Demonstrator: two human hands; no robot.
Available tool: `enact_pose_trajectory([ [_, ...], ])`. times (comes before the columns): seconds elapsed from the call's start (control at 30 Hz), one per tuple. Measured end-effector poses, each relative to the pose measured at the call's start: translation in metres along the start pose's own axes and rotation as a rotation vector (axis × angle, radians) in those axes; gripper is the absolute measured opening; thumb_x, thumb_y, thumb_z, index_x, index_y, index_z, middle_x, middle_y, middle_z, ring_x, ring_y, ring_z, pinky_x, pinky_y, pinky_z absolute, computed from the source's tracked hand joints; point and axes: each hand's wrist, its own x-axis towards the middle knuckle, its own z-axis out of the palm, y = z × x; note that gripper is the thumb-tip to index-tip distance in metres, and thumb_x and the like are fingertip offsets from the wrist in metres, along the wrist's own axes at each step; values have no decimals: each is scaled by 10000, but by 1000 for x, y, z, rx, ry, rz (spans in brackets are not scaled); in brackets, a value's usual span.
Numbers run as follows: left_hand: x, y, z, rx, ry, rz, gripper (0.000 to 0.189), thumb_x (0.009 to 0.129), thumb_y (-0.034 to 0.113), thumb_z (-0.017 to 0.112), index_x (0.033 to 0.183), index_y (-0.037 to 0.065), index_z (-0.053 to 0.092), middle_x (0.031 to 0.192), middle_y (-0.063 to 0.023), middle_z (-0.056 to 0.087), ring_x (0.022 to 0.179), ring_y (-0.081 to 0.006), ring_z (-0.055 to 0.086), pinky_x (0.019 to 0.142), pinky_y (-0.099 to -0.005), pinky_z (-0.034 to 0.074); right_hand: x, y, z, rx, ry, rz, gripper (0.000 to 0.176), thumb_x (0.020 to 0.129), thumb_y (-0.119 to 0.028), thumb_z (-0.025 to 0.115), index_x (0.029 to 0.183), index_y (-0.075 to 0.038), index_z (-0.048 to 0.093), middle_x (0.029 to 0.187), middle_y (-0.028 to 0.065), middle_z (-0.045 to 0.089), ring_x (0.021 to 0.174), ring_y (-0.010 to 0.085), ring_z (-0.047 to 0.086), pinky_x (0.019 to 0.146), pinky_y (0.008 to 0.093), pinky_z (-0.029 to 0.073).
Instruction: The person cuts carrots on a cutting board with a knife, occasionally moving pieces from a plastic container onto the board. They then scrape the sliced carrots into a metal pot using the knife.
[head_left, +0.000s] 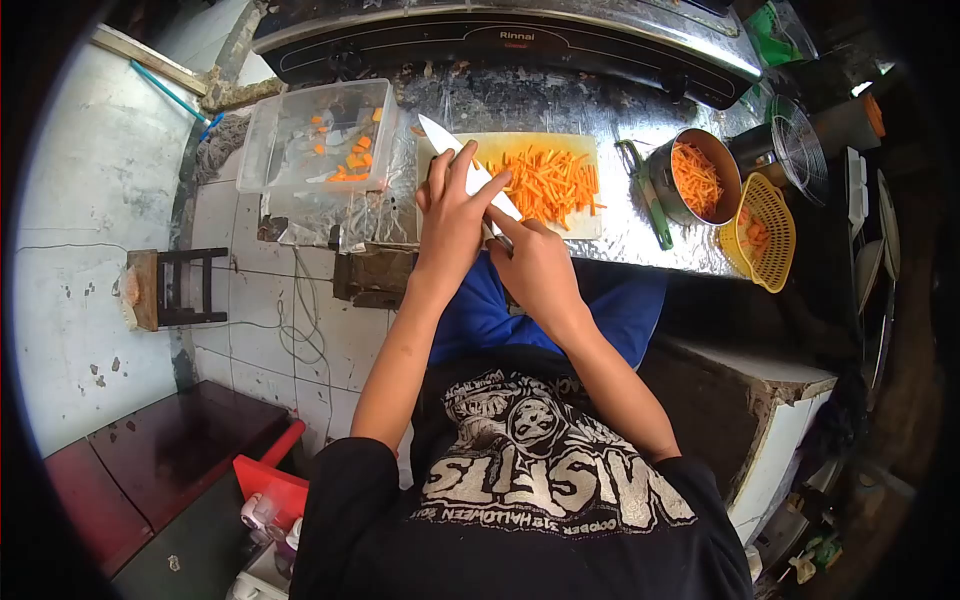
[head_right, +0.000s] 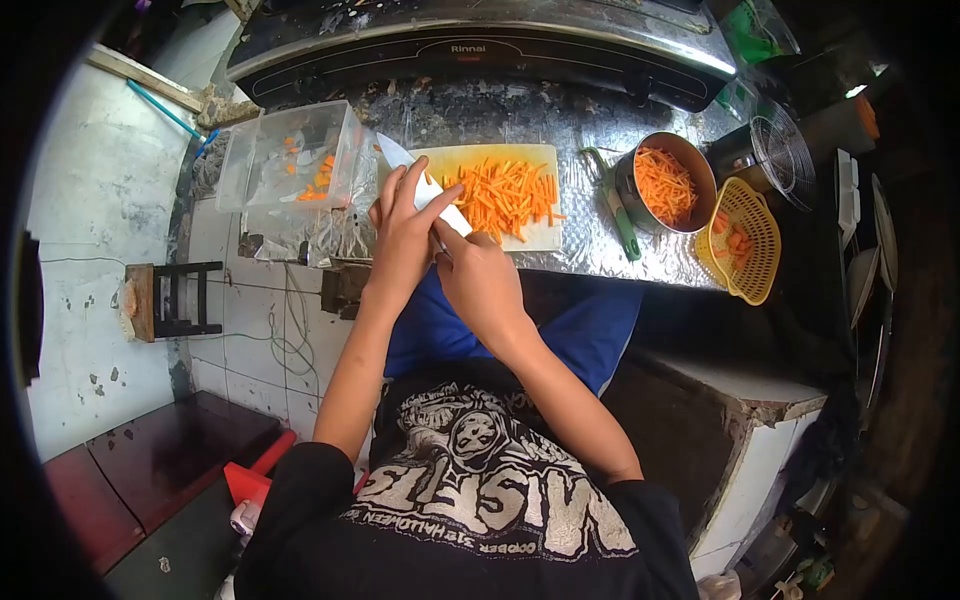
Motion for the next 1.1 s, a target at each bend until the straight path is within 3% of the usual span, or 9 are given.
enact_pose_trajectory([
  [0.17, -7, -11, 3, 18, 163, -65, 542, 748, -84, 640, 1224, 166, 707, 1477, -131, 450, 1396, -345, 367, 1060, -506, 319, -2, 1, 9, 31, 49, -57, 471, 814, -69, 689, 1282, -114, 660, 816, 224, 654, 734, 404, 675, 695, 489, 563],
  [0.27, -10, -14, 5, 16, 151, -66, 534, 754, -94, 624, 1219, 155, 706, 1467, -140, 458, 1397, -339, 372, 1058, -507, 322, -2, -2, 7, 32, 32, -12, 466, 822, -62, 698, 1283, -125, 677, 821, 233, 658, 735, 401, 669, 721, 465, 542],
  [0.4, -13, -7, 0, -9, 96, -13, 545, 766, -92, 614, 1257, 137, 680, 1468, -148, 454, 1403, -344, 365, 1064, -516, 316, -4, -2, 7, 9, 23, -48, 466, 812, -67, 682, 1275, -109, 662, 822, 224, 656, 744, 406, 679, 695, 489, 565],
  [0.6, -6, -8, 9, 40, 166, -187, 555, 776, -75, 618, 1301, 103, 642, 1481, -171, 426, 1416, -371, 338, 1094, -512, 316, -4, -1, 6, 15, 10, -49, 447, 821, -83, 675, 1267, -106, 661, 849, 241, 665, 750, 415, 682, 693, 491, 564],
  [0.73, -3, -5, 6, -81, 133, -52, 546, 757, -65, 640, 1276, 102, 666, 1486, -167, 426, 1422, -360, 338, 1111, -507, 307, 1, 0, 7, 8, 16, -58, 443, 821, -73, 670, 1263, -101, 658, 856, 241, 666, 751, 419, 681, 695, 495, 563],
  [0.87, -2, -4, 6, -52, 144, -56, 600, 768, -78, 613, 1334, 120, 624, 1488, -159, 426, 1412, -359, 359, 1105, -498, 328, 0, 5, 4, 30, 39, -89, 472, 831, -49, 649, 1301, -81, 622, 829, 262, 662, 738, 438, 673, 686, 508, 550],
  [0.97, -1, -17, 5, -126, 313, -190, 621, 836, -71, 541, 1434, 92, 501, 1435, -153, 466, 1354, -364, 434, 1103, -505, 353, 0, 8, -1, 123, 105, -45, 512, 844, -26, 622, 1352, -56, 570, 806, 290, 657, 725, 450, 667, 680, 528, 528],
  [1.03, -3, -29, 3, -104, 328, -297, 499, 879, -36, 555, 1371, 46, 559, 1378, -168, 510, 1264, -362, 514, 1064, -456, 421, 1, 1, -13, 187, 166, -96, 532, 864, -13, 592, 1391, -30, 520, 782, 306, 647, 723, 452, 667, 671, 529, 506],
  [1.1, -7, -44, 0, -82, 272, -346, 446, 898, -5, 576, 1341, 42, 582, 1356, -166, 517, 1225, -360, 537, 1032, -451, 443, 1, -2, -25, 213, 101, 89, 516, 881, -15, 580, 1393, -13, 514, 784, 305, 647, 734, 448, 672, 665, 507, 504],
])
